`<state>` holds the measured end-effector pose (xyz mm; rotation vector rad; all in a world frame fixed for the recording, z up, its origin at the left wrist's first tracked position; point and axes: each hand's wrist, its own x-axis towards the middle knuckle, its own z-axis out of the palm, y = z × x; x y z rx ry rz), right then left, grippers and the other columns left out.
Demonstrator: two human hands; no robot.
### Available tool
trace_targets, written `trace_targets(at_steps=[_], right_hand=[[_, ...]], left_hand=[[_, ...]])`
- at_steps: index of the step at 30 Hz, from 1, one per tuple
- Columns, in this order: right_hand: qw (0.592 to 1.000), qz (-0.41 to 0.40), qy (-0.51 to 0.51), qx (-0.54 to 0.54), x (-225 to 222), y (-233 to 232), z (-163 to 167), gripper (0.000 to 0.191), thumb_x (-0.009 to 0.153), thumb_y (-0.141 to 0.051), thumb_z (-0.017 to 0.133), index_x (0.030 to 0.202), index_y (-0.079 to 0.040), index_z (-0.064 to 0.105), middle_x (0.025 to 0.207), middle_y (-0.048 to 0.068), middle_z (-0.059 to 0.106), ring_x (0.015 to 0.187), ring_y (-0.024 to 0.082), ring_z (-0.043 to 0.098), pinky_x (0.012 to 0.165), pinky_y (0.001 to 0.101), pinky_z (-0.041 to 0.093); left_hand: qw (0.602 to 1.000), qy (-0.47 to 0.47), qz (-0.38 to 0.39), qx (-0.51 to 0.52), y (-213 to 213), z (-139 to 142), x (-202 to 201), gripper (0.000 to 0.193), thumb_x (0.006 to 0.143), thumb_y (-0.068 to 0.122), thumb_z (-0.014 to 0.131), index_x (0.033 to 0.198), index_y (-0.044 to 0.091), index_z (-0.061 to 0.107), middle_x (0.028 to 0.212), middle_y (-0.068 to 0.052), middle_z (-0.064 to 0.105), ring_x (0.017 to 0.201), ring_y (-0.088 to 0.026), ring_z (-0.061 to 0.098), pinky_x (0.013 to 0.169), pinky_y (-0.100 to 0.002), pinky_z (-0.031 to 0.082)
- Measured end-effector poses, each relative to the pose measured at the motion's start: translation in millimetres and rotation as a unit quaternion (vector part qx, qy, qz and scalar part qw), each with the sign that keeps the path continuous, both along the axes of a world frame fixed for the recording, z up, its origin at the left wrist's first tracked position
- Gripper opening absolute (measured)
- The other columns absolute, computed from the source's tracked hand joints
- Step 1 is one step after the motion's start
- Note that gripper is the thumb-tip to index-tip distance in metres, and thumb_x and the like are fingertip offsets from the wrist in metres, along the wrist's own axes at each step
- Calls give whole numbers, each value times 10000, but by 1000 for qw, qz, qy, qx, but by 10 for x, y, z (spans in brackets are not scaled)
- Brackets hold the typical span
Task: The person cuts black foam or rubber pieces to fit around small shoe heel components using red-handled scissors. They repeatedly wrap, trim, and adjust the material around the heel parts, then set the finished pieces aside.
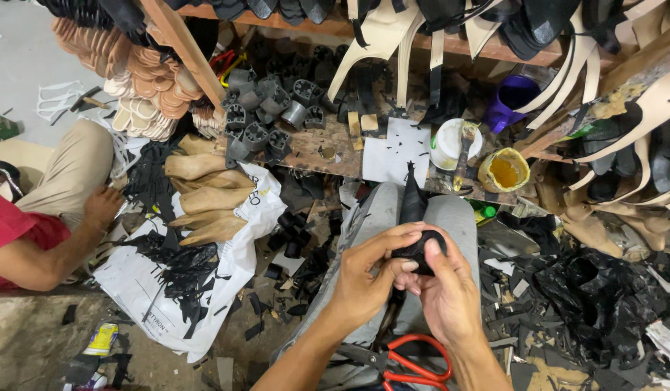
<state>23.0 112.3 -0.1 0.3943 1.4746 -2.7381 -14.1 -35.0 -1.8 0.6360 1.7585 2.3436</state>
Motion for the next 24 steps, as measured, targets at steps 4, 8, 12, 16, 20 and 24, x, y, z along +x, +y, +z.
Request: trace_targets(at_steps=[4,8,12,16,20,24], right_hand=[[999,40,15,-1,28,6,57,565,1030,-335,474,1514,-43,480,992,107,676,764,161,590,670,284,484],[988,-22,75,136,66,-18,-6,549,1054,-273,492,1509,35,479,1155,76,650,853,107,560,707,243,453],[985,-59,56,151,60,-42,-130,498,1069,-294,481,1422,45,575,1159,86,664,828,84,566,668,235,450],[988,-103,18,111,11,-57,-170,497,1097,-316,498,1380,70,632,1182,118,677,824,123,543,628,268,424],[876,-114,157,441,27,-64,-24,446,1058,-251,577,1414,14,622,1258,110,639,1123,182,598,988,293,476],[820,-94,200,527,53,-161,158,758,752,-155,834,1434,-15,534,1231,103,610,1131,243,614,997,331,486]], left_hand=[[996,-82,-10,-30,-30,7,-12,323,1016,-6,602,1338,-5,632,1215,-163,718,760,-81,624,674,-228,544],[999,-36,24,-17,5,19,60,245,1035,27,566,1271,-18,614,1331,-124,705,824,-82,669,697,-239,582],[996,2,80,-32,108,-35,91,213,1005,23,601,1211,-23,631,1301,-130,732,761,-113,728,649,-257,614],[995,-11,103,-2,209,-71,168,227,1001,37,634,1219,-25,636,1318,-158,714,816,-136,715,672,-275,622],[984,66,158,-46,206,-91,162,381,1103,243,414,1312,-22,591,1381,-201,587,1188,-250,571,973,-384,488],[928,-272,-58,247,156,-158,66,590,1096,488,334,1426,42,535,1299,-130,593,1232,-225,587,1134,-395,450]])
